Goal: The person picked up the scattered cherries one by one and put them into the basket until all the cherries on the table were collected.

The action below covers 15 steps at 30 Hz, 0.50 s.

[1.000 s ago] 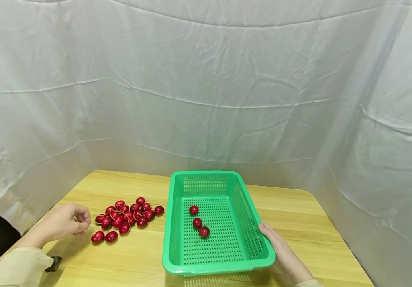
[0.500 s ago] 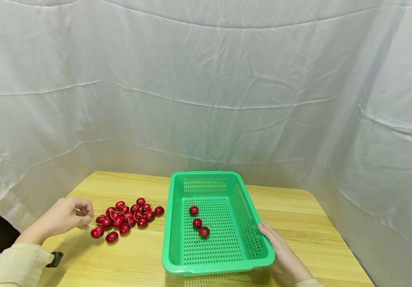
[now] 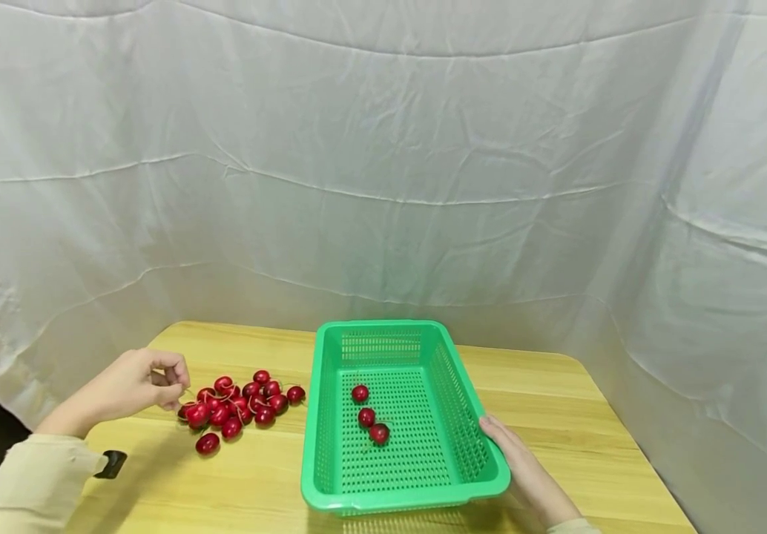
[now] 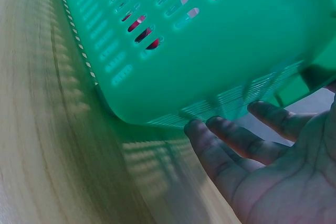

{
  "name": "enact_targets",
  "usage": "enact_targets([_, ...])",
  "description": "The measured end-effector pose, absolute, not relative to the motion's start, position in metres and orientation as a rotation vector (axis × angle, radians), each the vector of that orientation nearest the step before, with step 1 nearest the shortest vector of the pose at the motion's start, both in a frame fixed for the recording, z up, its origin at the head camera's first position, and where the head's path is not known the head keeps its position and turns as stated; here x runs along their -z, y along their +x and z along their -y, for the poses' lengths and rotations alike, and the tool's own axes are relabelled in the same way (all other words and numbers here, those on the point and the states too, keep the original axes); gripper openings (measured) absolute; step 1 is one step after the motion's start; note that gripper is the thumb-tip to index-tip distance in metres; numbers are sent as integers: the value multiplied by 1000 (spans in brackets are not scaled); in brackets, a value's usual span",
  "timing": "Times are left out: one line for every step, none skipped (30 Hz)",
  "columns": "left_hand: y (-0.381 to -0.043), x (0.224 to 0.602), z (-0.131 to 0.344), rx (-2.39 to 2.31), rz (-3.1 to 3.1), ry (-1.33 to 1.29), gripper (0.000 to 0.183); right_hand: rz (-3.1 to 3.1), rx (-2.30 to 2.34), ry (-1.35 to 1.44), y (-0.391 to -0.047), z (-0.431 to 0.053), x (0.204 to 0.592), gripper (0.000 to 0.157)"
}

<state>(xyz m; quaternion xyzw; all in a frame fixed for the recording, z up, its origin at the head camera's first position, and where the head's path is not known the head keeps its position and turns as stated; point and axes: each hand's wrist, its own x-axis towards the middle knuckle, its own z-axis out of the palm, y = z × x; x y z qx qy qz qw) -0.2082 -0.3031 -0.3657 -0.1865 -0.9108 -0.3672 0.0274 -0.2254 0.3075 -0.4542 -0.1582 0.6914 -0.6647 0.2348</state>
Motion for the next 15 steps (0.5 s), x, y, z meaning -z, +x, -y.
enact_targets([-209,364,300,1132,2812,-579,13,-1898,1823,-434,-225,-307,454,73])
enact_targets([-211,361,298,1136,2814,-576,14,-1901,1821,-432,-225,-307,454,74])
enact_targets([-212,359,295,1133,2814,-582,14,-1906,1821,-426,-225,-307,454,75])
enact_targets([-213,356,292,1115,2816,-579,14,-1911,1819,-423,-225,-307,454,76])
enact_targets([-214,354,289,1101,2818,-578,14,-1916,1817,-423,-225,-307,454,77])
enact_targets([-215,351,286,1089,2818,-581,14,-1919,1820,-414,-225,-306,454,77])
enact_targets([-216,348,283,1076,2817,-585,15,-1917,1822,-414,-225,-306,455,78])
enact_targets([-217,345,280,1078,2820,-589,14,-1912,1827,-409,-224,-306,455,77])
enact_targets([-218,342,277,1076,2819,-601,14,-1900,1834,-413,-224,-306,455,75])
enact_targets([-219,340,274,1076,2820,-605,14,-1883,1840,-426,-224,-307,455,72])
enact_targets([-221,338,270,1102,2811,-624,13,-1863,1849,-434,-224,-307,456,67])
enact_targets([-223,336,267,1127,2802,-645,13,-1841,1858,-439,-224,-308,456,62])
enact_targets([-225,334,264,1148,2796,-659,13,-1819,1865,-452,-224,-308,456,56])
enact_targets([-227,332,260,1171,2790,-675,13,-1801,1871,-458,-225,-309,457,51])
enact_targets([-229,331,256,1183,2782,-693,13,-1787,1874,-467,-225,-309,457,47])
